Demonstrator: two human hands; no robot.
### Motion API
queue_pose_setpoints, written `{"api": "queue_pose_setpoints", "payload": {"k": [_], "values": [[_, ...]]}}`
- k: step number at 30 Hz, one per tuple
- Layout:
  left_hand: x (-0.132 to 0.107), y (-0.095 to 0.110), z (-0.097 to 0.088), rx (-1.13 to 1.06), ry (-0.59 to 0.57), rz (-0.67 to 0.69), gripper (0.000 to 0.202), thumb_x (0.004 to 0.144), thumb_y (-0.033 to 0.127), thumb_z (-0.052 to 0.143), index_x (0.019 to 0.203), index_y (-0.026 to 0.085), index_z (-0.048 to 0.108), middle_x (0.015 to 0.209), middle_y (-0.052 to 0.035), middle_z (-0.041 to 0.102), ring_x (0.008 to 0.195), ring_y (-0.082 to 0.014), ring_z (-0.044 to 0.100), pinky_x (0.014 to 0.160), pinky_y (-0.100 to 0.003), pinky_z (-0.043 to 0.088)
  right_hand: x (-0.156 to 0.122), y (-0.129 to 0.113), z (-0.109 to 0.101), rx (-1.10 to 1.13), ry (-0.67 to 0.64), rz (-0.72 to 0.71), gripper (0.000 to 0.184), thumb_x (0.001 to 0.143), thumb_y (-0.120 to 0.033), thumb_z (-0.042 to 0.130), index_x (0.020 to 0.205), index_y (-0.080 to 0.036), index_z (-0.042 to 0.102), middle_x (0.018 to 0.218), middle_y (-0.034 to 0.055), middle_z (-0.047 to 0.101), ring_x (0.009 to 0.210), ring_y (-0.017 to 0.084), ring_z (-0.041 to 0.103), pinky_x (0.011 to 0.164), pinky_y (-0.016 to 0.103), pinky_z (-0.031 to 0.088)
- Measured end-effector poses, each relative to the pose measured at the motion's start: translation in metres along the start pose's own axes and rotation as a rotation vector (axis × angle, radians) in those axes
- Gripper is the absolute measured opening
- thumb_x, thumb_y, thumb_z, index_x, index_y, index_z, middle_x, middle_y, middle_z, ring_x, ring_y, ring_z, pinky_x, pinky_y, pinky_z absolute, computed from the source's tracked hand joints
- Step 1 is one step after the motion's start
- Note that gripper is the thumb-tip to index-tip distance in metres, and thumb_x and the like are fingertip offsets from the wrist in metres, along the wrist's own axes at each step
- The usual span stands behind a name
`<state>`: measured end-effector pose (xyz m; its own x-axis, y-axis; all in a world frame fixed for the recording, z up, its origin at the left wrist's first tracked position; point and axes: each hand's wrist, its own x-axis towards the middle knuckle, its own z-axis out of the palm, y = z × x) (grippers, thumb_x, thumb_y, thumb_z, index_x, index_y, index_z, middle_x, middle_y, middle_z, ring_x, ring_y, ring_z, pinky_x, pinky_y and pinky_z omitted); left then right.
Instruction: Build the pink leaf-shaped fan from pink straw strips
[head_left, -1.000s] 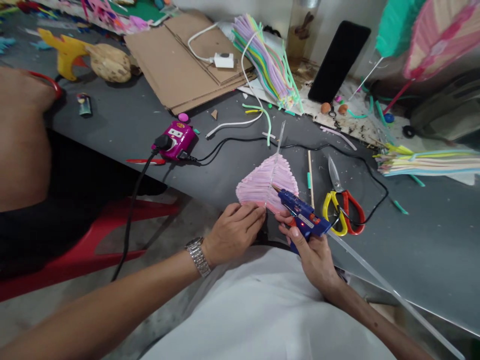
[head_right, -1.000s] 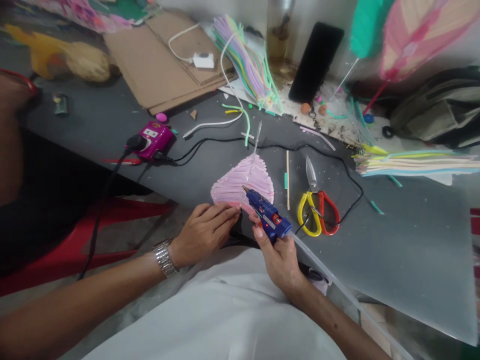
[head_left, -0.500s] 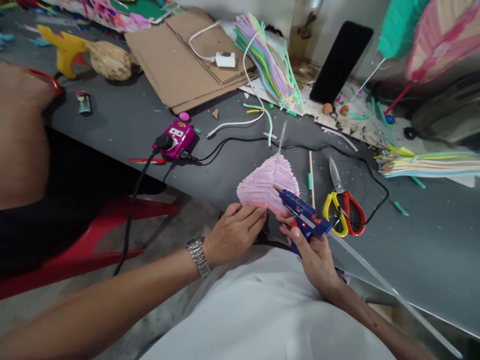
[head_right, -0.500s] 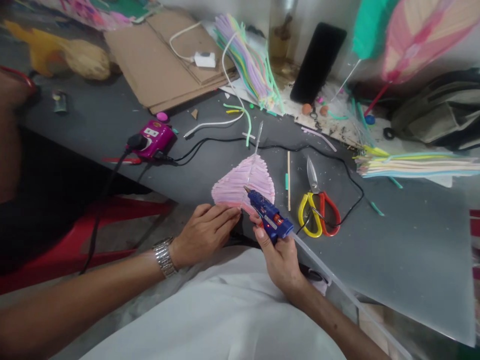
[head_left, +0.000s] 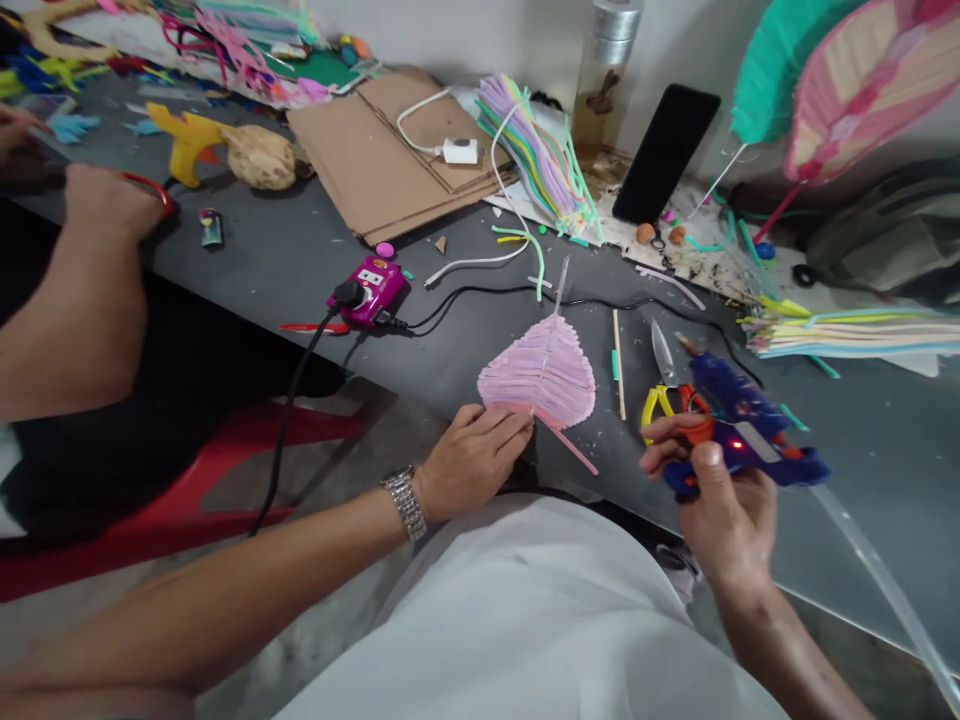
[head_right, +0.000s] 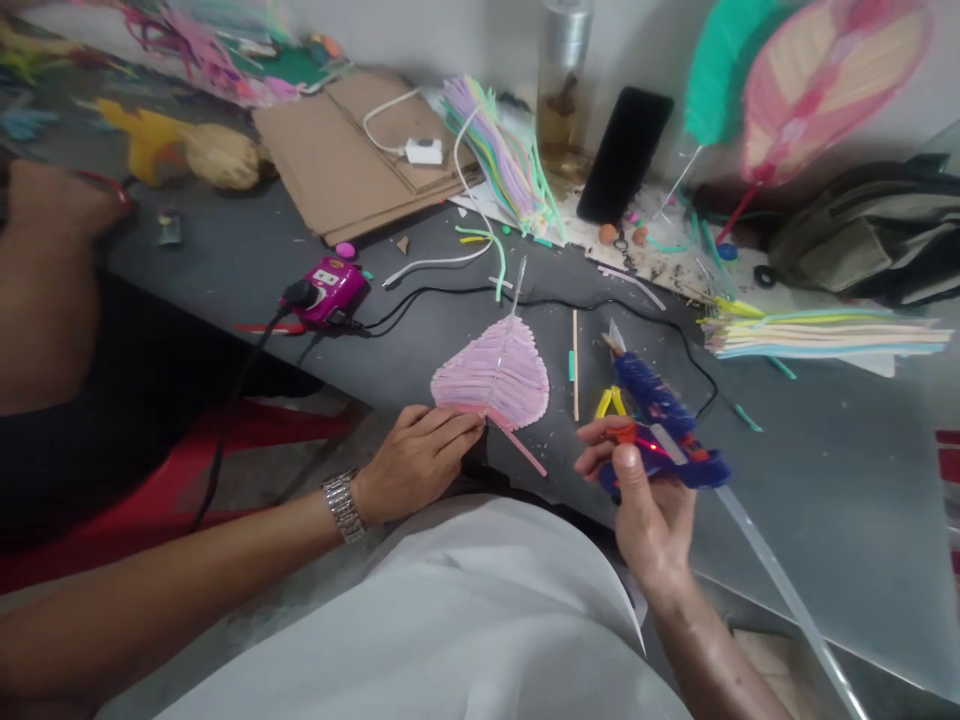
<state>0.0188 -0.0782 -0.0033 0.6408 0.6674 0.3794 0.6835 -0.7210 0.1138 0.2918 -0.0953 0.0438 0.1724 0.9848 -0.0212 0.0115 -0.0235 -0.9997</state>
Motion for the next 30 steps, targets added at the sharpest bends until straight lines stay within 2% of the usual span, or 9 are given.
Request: {"api": "queue_pose_setpoints", "payload": {"k": [2,4,10,15,18,24,26,30], "values": [[0.001,0.001,0.000,0.001,0.001,-0.010,0.027,0.094,0.008,0.055,0.116,0.014,0.069,0.122,-0.0087,0.076,0.108,-0.0221,0.064,0.086,-0.040,0.041,0.001,-0.004,-0.007,-0.003,0.065,-0.046,0.028,0.098,-0.049,0.065,0.106,-0.022,0.069,0.095,0.0059,0.073,0.067,0.016,0.068,0.061,0.031,0.053],[0.003,0.003,-0.001,0.003,0.001,-0.031,0.027,0.094,0.009,0.055,0.116,0.014,0.069,0.120,-0.0090,0.076,0.108,-0.0229,0.064,0.087,-0.040,0.041,0.000,-0.002,-0.008,-0.005,0.083,-0.033,0.028,0.097,-0.048,0.066,0.107,-0.022,0.067,0.091,0.0051,0.074,0.063,0.016,0.067,0.061,0.031,0.053],[0.000,0.013,-0.001,0.027,-0.031,-0.065,0.032,0.095,0.011,0.055,0.125,0.014,0.067,0.128,-0.0126,0.073,0.113,-0.0252,0.063,0.087,-0.041,0.041,-0.014,0.033,0.007,-0.075,-0.030,0.123,0.030,0.090,-0.046,0.076,0.103,-0.020,0.068,0.074,0.0017,0.074,0.053,0.014,0.059,0.056,0.031,0.050],[0.000,0.015,-0.004,0.061,-0.031,-0.047,0.029,0.097,0.013,0.053,0.123,0.015,0.067,0.131,-0.0125,0.073,0.109,-0.0247,0.065,0.084,-0.041,0.041,-0.018,0.054,0.009,-0.094,-0.059,0.177,0.030,0.090,-0.045,0.076,0.103,-0.018,0.071,0.074,0.0027,0.074,0.054,0.014,0.059,0.058,0.031,0.051],[0.003,0.014,-0.006,0.083,-0.052,-0.032,0.027,0.097,0.012,0.053,0.121,0.014,0.067,0.129,-0.0115,0.074,0.107,-0.0243,0.065,0.084,-0.041,0.040,-0.016,0.054,0.008,-0.090,-0.061,0.177,0.029,0.091,-0.043,0.075,0.105,-0.018,0.071,0.076,0.0026,0.074,0.056,0.013,0.059,0.059,0.030,0.051],[0.007,0.012,-0.002,0.034,-0.032,-0.052,0.016,0.096,0.010,0.052,0.100,0.017,0.066,0.121,-0.0085,0.077,0.101,-0.0229,0.067,0.082,-0.040,0.039,-0.012,0.050,0.009,-0.088,-0.041,0.185,0.032,0.089,-0.044,0.076,0.106,-0.018,0.071,0.075,0.0023,0.073,0.053,0.013,0.057,0.054,0.029,0.049],[0.006,0.010,0.000,0.000,-0.013,-0.062,0.015,0.096,0.011,0.052,0.099,0.017,0.065,0.119,-0.0080,0.078,0.100,-0.0228,0.067,0.083,-0.041,0.039,-0.011,0.050,0.009,-0.087,-0.040,0.189,0.032,0.088,-0.045,0.077,0.104,-0.018,0.071,0.074,0.0025,0.072,0.053,0.013,0.057,0.053,0.029,0.049],[-0.001,0.006,0.003,-0.050,0.057,-0.073,0.018,0.095,0.010,0.052,0.105,0.017,0.066,0.122,-0.0072,0.078,0.112,-0.0238,0.066,0.086,-0.041,0.037,-0.010,0.049,0.006,-0.104,-0.025,0.166,0.030,0.088,-0.045,0.077,0.101,-0.018,0.072,0.073,0.0032,0.072,0.057,0.015,0.061,0.056,0.030,0.051]]}}
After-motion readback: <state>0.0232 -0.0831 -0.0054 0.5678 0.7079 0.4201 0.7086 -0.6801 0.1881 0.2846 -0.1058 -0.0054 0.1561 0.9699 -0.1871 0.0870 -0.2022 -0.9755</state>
